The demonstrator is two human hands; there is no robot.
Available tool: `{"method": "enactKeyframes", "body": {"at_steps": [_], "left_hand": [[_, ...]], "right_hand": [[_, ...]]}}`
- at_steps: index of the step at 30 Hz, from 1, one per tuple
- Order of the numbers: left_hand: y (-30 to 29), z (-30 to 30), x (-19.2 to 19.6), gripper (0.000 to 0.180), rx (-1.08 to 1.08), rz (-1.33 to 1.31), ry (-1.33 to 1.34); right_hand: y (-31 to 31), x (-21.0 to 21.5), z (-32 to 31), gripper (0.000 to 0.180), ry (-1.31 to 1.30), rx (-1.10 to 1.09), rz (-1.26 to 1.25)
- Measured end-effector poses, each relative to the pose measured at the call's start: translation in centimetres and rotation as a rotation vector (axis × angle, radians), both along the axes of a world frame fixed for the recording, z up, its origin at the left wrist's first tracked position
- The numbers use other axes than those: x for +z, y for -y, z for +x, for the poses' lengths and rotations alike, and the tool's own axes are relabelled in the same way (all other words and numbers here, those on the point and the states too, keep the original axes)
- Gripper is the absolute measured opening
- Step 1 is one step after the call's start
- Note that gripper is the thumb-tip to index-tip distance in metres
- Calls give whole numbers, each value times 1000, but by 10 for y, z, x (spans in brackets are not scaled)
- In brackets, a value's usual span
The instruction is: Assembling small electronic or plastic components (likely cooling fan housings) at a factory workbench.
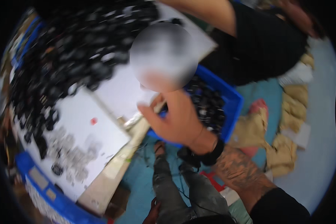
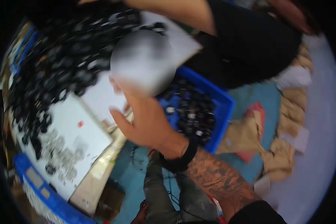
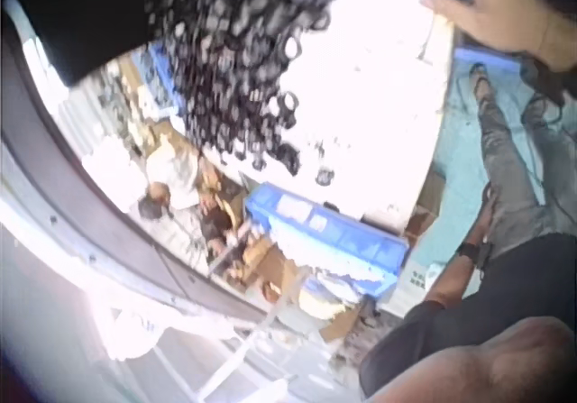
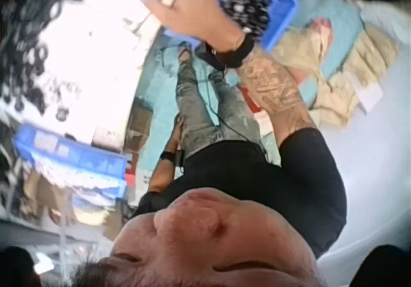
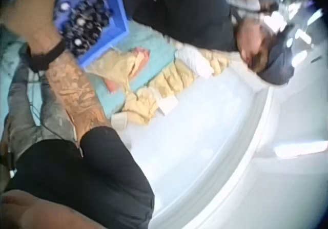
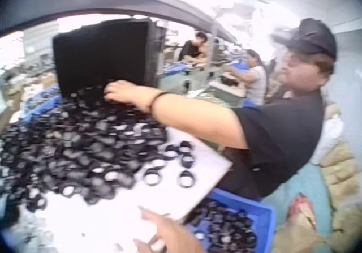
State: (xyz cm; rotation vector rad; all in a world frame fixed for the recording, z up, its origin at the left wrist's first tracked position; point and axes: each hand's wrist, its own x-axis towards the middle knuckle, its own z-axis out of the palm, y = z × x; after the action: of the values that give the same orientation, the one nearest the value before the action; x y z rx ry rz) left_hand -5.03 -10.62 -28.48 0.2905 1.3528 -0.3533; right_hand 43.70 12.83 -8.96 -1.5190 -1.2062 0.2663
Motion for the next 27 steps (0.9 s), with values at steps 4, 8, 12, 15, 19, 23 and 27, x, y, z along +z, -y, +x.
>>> {"method": "enactKeyframes", "body": {"at_steps": [4, 8, 12, 15, 19, 23, 27], "left_hand": [[-22, 15, 16, 59, -147, 139, -54], [-38, 39, 10, 68, -442, 100, -6], [-74, 42, -48, 51, -861, 656, 72], [-90, 173, -25, 101, -555, 473, 78], [-122, 290, -12, 106, -161, 506, 235], [-122, 369, -71, 68, 39, 317, 323], [-108, 388, -104, 29, 184, 463, 110]], "right_hand": [[175, -81, 50, 64, -366, -609, -349], [344, -132, 205, 84, -412, -975, -658], [354, -105, 292, 80, -394, -825, -939], [379, -76, 300, 53, -561, -863, -952], [439, -115, 235, 68, -225, -719, -814], [626, -215, 116, 37, 11, -593, -1092], [794, -264, -15, 32, 88, -366, -1668]]}}
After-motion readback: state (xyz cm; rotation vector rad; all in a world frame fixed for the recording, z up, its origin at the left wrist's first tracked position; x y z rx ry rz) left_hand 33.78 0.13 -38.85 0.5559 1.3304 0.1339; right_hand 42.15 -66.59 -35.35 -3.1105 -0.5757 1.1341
